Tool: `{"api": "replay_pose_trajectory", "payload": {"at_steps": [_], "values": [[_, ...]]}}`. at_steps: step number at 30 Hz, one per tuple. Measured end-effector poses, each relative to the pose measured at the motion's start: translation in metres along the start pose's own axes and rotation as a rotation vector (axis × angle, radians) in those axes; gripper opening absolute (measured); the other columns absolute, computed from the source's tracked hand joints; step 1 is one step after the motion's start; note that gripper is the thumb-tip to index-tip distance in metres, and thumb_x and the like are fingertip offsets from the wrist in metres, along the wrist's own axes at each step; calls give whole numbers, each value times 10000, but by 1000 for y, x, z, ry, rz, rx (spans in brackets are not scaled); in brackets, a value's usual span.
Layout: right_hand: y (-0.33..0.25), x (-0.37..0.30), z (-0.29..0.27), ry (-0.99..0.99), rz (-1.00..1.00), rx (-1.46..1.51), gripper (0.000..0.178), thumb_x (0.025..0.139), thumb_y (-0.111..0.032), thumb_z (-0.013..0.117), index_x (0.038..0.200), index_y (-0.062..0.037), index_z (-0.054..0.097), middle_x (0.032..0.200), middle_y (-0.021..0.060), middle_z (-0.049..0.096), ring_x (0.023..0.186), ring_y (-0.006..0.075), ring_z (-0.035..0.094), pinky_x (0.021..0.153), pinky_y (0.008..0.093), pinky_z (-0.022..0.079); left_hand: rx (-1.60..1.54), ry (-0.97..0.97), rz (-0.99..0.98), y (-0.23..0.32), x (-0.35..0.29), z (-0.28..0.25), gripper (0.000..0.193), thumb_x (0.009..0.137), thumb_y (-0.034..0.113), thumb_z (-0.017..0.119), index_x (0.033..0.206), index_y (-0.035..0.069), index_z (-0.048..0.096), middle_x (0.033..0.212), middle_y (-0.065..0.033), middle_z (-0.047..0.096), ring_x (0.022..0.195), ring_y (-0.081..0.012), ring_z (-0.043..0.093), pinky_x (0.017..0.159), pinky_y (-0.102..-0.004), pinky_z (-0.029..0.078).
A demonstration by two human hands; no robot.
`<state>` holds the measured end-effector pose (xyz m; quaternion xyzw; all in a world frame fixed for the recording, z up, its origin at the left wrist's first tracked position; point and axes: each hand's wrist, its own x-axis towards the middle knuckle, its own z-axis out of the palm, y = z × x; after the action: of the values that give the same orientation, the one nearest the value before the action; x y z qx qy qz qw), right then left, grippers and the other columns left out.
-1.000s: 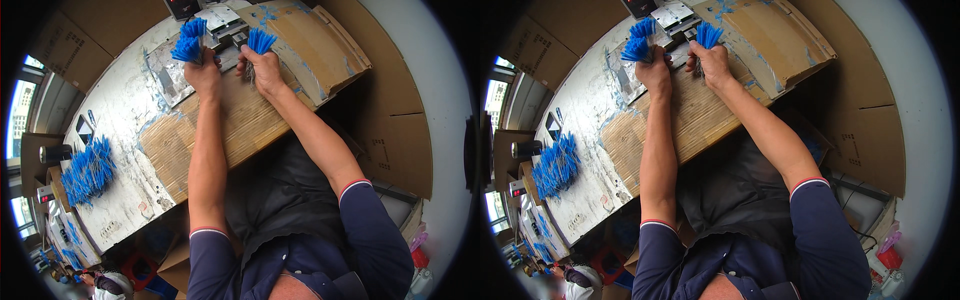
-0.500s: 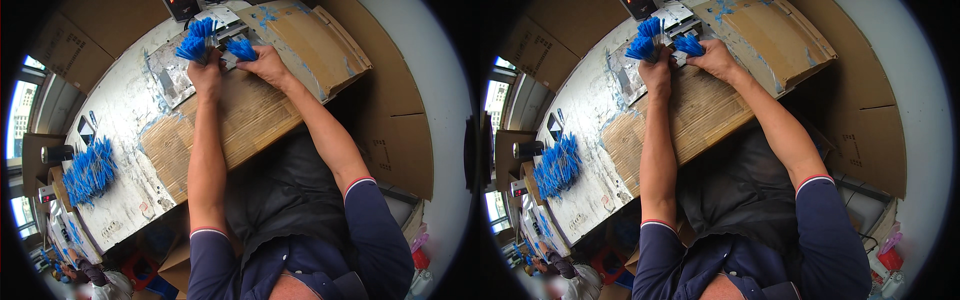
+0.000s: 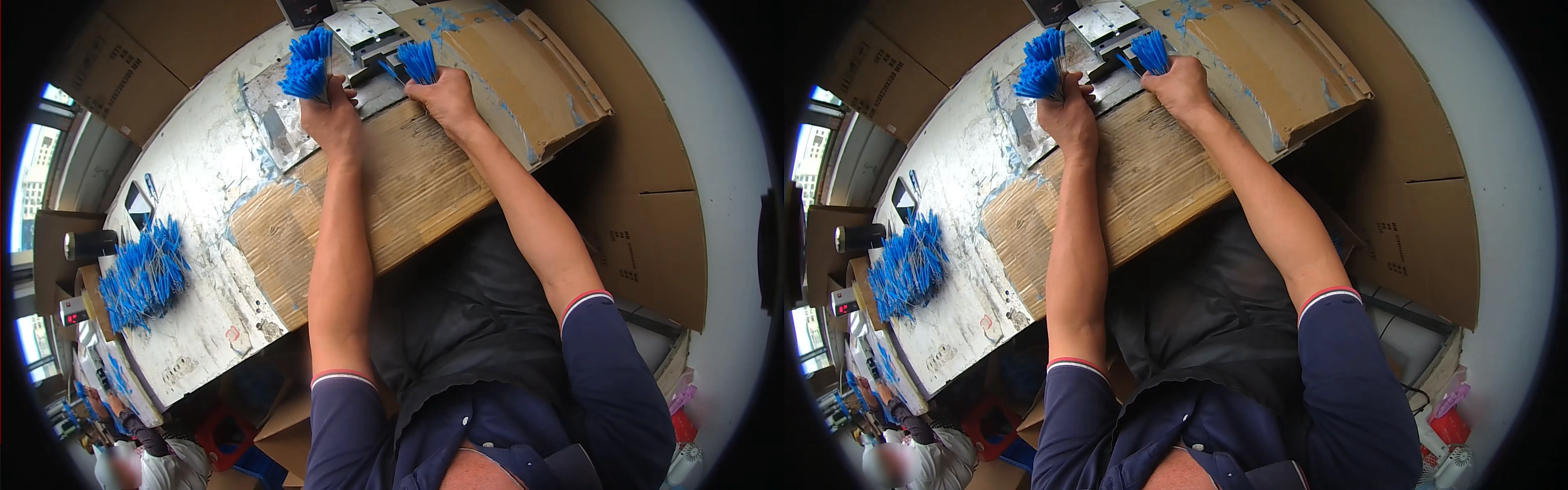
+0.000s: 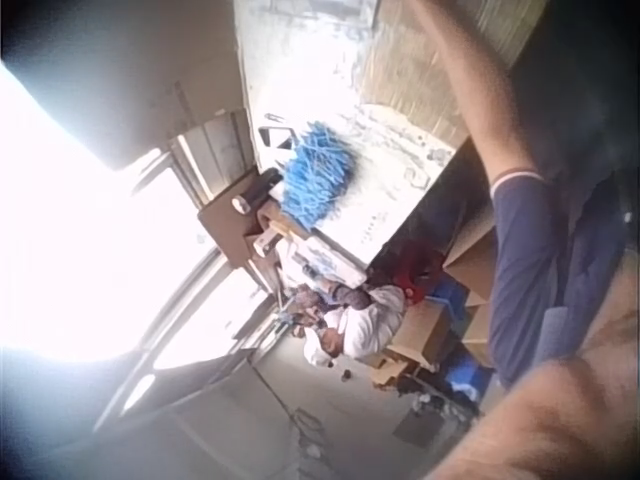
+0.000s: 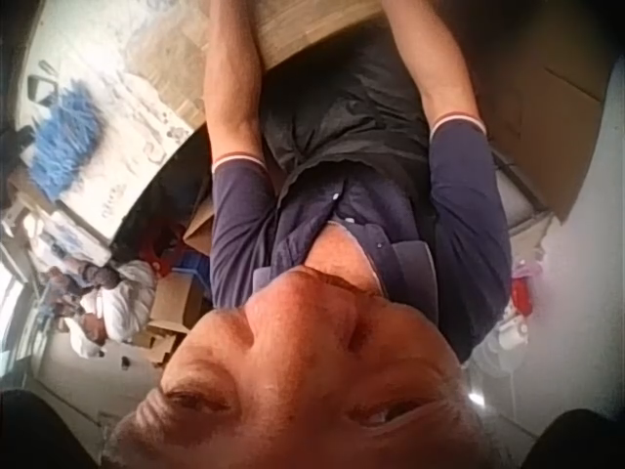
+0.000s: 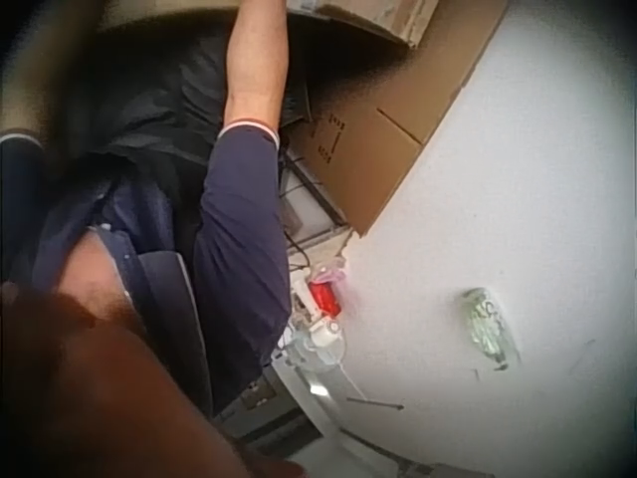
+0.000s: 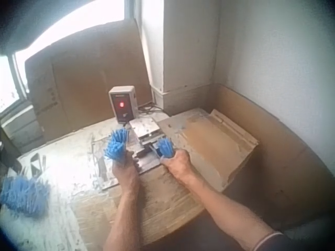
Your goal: Bundling blue bristles and securing them into metal holders using a mechanical press.
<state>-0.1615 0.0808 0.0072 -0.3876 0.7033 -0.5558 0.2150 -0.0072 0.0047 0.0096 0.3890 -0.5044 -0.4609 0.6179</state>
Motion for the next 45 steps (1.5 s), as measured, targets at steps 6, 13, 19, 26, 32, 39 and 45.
{"api": "replay_pose_trajectory", "payload": {"at_steps": [6, 13, 19, 26, 32, 39, 45], "values": [[2, 1, 2, 68, -1, -47, 242, 730, -222, 794, 816, -2, 740, 749, 142, 720, 689, 225, 681, 709, 365, 528, 6, 3, 45, -2, -1, 1, 66, 945, 72, 644, 964, 20, 679, 781, -60, 704, 630, -125, 671, 542, -256, 501], [4, 1, 4, 101, -47, -70, 223, 735, -224, 789, 796, -16, 736, 731, 115, 714, 682, 211, 675, 719, 376, 535, 337, 90, 294, -5, -2, 2, 154, 946, 106, 678, 1094, 64, 670, 914, -94, 746, 812, -209, 722, 710, -340, 540], [-18, -11, -7, -122, 180, 457, 125, 814, -67, 746, 898, 4, 686, 783, 38, 663, 649, 101, 579, 517, 246, 438, 537, -5, 263, -4, -5, 1, 214, 926, 139, 691, 1135, 113, 652, 936, -154, 738, 862, -315, 726, 745, -413, 530], [-20, -14, -11, -85, 160, 564, 152, 820, -37, 759, 921, 9, 655, 801, 70, 663, 623, 130, 610, 501, 258, 497, 666, -125, 261, -3, -5, 2, 197, 900, 140, 691, 1068, 83, 606, 858, -202, 710, 831, -415, 691, 728, -489, 507], [-29, -19, -3, -72, 216, 445, 172, 830, -88, 791, 859, -25, 633, 722, 48, 653, 523, 105, 576, 429, 252, 485, 731, -172, 315, -5, -4, 1, 176, 880, 117, 688, 1016, 54, 594, 858, -216, 689, 830, -434, 671, 728, -505, 495], [-30, -17, 7, -110, 197, 489, 147, 827, -48, 757, 901, 5, 642, 744, 57, 655, 549, 113, 587, 444, 244, 484, 762, -225, 391, -7, -3, 1, 130, 815, 14, 632, 936, 31, 586, 843, -219, 667, 839, -434, 654, 739, -504, 491], [-28, -15, 11, -17, 201, 454, 155, 801, 23, 717, 921, 51, 623, 749, 91, 651, 562, 151, 621, 475, 269, 533, 734, -139, 375, -7, -2, 2, 123, 853, 32, 642, 963, 44, 589, 855, -213, 673, 828, -441, 655, 734, -508, 491]]}}
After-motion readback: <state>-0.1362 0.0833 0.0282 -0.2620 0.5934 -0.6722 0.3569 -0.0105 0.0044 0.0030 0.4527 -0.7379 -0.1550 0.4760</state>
